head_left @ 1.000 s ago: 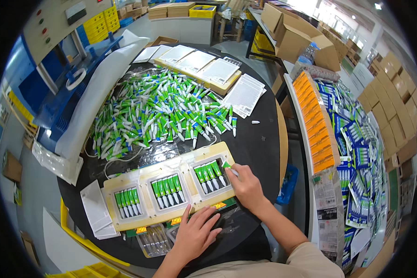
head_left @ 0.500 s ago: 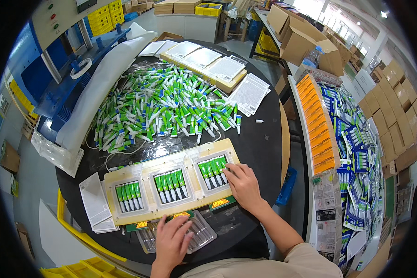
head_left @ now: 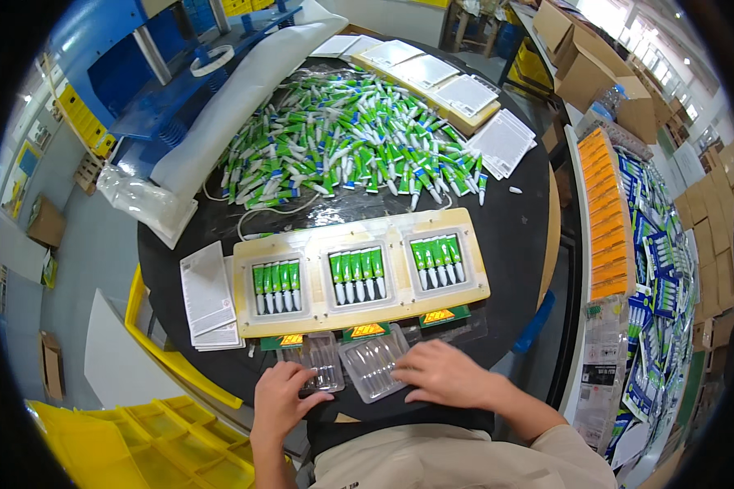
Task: The person picks green cylindrical batteries from a large pile on a rotating table and places them into a wooden jig with multiple slots. They then cover the filled jig with white paper sheets and move the jig aside. The person repeats this process, filling the jig with batteries and covering it with paper.
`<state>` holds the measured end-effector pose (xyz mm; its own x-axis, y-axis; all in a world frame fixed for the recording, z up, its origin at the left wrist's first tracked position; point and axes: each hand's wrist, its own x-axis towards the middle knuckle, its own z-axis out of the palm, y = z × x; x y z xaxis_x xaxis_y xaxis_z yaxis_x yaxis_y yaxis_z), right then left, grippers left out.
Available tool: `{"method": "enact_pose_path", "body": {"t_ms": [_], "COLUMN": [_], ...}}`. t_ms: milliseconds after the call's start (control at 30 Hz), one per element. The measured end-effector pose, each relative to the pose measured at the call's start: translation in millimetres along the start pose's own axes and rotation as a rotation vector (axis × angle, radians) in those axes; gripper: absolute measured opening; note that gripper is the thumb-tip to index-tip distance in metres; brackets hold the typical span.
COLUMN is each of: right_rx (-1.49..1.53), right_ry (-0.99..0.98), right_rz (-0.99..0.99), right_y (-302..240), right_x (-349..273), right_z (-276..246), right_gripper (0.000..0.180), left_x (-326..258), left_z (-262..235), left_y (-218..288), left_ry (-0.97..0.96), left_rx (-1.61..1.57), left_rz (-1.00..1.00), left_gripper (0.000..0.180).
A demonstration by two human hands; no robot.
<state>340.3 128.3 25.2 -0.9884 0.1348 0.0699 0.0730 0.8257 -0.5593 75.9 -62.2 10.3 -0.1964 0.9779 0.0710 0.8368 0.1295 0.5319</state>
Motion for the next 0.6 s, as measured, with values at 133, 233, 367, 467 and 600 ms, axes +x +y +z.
{"method": "enact_pose_path", "body": {"t_ms": [133, 233, 367, 467, 600], "right_rx": [-0.213, -0.116, 0.052, 0.036, -0.181], "right_ry": [-0.172, -0.126, 0.098, 0.23, 0.3], "right_rz": [-0.013, -0.021, 0.022, 0.144, 0.329], "right_y": [-10, -5, 3, 10, 18], "right_x": [11, 13, 4, -9, -36], "right_z": [29, 24, -5, -18, -30], "right_gripper": [0.034, 0.03, 0.022, 0.018, 0.02], "left_x": [3, 6, -1, -11, 24], "left_z": [0, -5, -23, -42, -78], "left_y": [-2, -2, -32, -83, -143], "left_ry": [-0.077, -0.066, 0.134, 0.449, 0.38], "left_rx": [-0.001, -0.011, -0.3, 0.209, 0.29], "left_rz": [0.009, 0.049, -0.14, -0.192, 0.173], "left_gripper": [0.037, 0.032, 0.037, 0.055, 0.076]}}
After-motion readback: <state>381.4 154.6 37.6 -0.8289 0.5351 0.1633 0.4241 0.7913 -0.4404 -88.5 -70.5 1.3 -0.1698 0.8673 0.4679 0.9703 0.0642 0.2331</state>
